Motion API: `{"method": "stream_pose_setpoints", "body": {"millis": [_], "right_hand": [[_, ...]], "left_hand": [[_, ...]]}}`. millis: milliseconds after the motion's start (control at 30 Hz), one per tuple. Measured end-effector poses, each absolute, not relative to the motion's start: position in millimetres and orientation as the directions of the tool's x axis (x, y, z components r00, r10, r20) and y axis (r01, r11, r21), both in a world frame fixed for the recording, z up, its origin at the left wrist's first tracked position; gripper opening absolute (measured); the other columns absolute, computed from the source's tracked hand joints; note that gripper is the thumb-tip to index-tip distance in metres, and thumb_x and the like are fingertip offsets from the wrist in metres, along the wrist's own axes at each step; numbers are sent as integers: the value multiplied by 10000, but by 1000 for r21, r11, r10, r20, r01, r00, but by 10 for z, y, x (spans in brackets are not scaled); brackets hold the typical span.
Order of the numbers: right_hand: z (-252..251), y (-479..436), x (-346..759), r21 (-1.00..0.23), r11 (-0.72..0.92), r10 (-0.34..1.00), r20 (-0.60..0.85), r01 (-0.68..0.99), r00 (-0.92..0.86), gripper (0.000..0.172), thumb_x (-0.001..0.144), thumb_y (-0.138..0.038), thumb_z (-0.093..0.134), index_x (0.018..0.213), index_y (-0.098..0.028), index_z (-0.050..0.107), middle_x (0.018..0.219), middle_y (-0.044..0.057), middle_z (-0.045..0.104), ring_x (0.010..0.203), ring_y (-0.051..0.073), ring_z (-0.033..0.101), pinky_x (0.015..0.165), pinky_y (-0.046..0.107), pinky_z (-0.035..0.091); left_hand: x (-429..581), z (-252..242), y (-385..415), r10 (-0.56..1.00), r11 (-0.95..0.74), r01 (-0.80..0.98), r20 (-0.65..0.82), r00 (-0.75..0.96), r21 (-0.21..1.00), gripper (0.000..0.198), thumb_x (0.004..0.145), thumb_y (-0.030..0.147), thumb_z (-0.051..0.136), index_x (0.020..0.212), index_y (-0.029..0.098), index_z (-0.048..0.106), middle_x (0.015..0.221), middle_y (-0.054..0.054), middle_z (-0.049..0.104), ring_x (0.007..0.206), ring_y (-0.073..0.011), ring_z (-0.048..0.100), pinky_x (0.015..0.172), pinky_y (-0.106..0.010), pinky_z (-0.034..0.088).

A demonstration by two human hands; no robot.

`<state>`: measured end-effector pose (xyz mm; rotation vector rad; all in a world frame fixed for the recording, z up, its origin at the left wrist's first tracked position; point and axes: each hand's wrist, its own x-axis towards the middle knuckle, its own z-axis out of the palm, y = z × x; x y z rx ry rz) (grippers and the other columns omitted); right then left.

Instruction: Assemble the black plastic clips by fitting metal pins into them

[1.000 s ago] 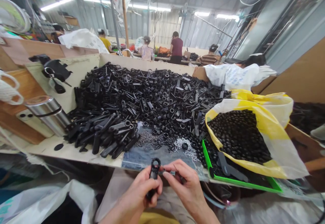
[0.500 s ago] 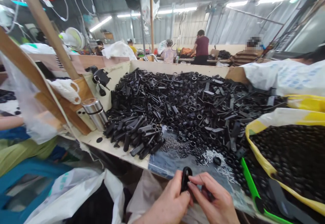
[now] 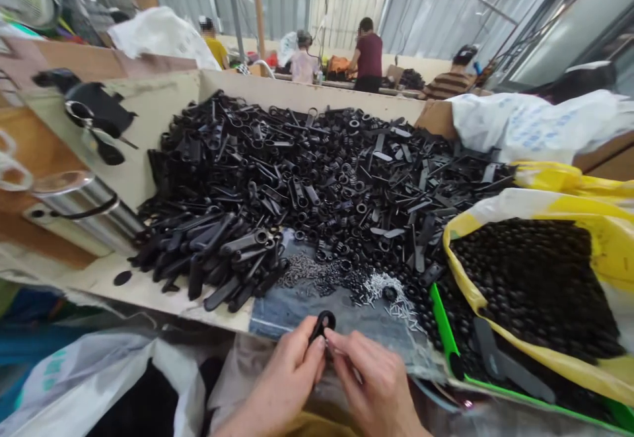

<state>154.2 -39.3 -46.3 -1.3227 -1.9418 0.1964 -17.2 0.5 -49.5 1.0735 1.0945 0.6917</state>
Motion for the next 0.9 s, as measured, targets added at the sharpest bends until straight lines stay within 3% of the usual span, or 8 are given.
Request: {"method": "stream_pose_setpoints", "body": {"millis": [100,167,300,367,500,633,767,900], "right_hand": [[-401,-355,1610,-392,469,854,429,791,-294,324,1051,-163,458,1231,-166,727,745,53,724,602,194,691,541,277,484],[-352,-346,1665,-392,471,870,351,790,-345,342,1064,-206,455,1298,-178,703,746,47,727,601,201,698,544,285,492],[-304,-365,1785,-516,457,889,299,725,-347,397,1101,-291,420,1471,-263,564,1061,63,797,852,208,774,715,275,566],[-311,-369,1828,-608,431,902,315,666,-296,371,1111,-275,390,1451,-279,537,1168,60,783,924,190,774,765,254,565],[-363,-335,1817,-700,362,930,222,616,-294,252,1100,-198,379,1165,-250,616,906,21,768,737,165,745,653,231,525],[-426,-296,1740,-692,352,931,193,630,-309,302,1082,-183,383,1216,-242,647,920,46,768,779,186,750,668,236,529],[-442,-287,1718,-694,316,943,155,647,-295,332,1063,-169,406,1235,-255,677,898,41,766,741,189,738,641,236,519],[-413,-274,1719,-662,265,950,53,701,-309,332,1047,-134,428,1219,-251,687,903,31,767,755,180,730,660,235,506]], "left_hand": [[-188,-615,53,852,425,7,-403,333,905,323,819,477,779,970,199,715,642,36,570,597,-146,456,558,-241,340],[-181,-653,71,846,459,-21,-430,314,888,367,797,496,800,984,194,711,632,46,552,576,-134,435,543,-236,325],[-160,-619,72,832,464,-26,-425,356,886,447,834,575,755,1037,183,687,604,70,486,548,-113,372,521,-225,284],[-154,-576,62,824,440,7,-407,394,898,484,893,617,676,1084,172,666,611,73,462,565,-114,360,533,-223,289],[-149,-578,38,821,420,54,-405,402,906,549,940,646,598,1177,152,635,638,79,418,589,-116,349,553,-228,308],[-168,-705,10,846,402,83,-404,348,912,549,948,617,605,1254,164,651,691,35,531,607,-131,433,575,-237,375],[-229,-754,-25,886,409,120,-425,184,905,527,874,563,722,1254,198,700,867,-48,687,777,-190,597,721,-257,496],[-257,-701,-30,913,325,242,-370,171,914,499,891,527,690,1272,204,704,811,-38,701,798,-215,627,736,-284,523]]}}
